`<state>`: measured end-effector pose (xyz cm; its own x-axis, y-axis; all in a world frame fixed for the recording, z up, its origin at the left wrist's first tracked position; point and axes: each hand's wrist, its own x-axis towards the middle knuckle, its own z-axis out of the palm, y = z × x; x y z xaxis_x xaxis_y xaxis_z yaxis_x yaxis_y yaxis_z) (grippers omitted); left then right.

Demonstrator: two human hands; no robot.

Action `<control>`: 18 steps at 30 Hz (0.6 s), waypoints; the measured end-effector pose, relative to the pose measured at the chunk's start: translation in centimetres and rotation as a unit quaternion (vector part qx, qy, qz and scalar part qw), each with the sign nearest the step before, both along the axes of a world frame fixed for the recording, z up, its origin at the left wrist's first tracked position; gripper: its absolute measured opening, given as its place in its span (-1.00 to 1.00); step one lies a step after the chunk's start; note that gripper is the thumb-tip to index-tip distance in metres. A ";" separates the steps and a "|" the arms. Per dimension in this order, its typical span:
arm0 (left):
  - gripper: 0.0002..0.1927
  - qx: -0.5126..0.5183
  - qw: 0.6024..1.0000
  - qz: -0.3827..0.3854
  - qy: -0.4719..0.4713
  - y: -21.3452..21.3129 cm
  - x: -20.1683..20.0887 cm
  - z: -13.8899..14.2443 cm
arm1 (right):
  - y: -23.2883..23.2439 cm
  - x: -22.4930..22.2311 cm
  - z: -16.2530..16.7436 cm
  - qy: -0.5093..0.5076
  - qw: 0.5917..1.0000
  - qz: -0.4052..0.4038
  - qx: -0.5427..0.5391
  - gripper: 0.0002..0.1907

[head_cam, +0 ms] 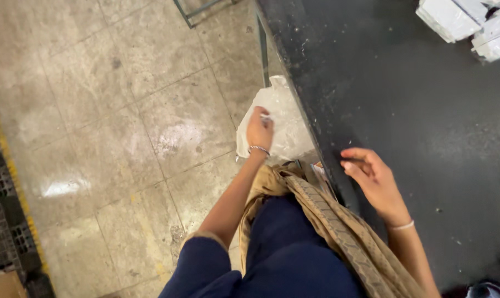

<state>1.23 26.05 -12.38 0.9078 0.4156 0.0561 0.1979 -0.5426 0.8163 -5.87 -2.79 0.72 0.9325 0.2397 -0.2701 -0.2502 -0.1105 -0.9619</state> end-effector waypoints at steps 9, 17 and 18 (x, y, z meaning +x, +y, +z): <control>-0.83 -0.101 0.968 0.114 0.198 -5.0 12.5 -11.8 | -1.1 -0.9 -3.2 0.103 0.984 -0.142 -0.039 -0.79; -0.79 -0.307 0.882 -0.103 0.343 -12.7 13.0 -14.3 | -1.2 -1.6 -4.6 0.156 0.965 -0.209 -0.022 -0.80; -0.79 -0.310 0.876 -0.113 0.352 -13.1 13.1 -14.1 | -1.2 -1.4 -4.6 0.158 0.964 -0.212 -0.022 -0.81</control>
<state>14.31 12.97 -26.51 0.6904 -0.0270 -0.7229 0.7148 -0.1281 0.6875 -7.31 -3.96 -3.92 0.8137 -0.1624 -0.5581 -0.5616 0.0276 -0.8269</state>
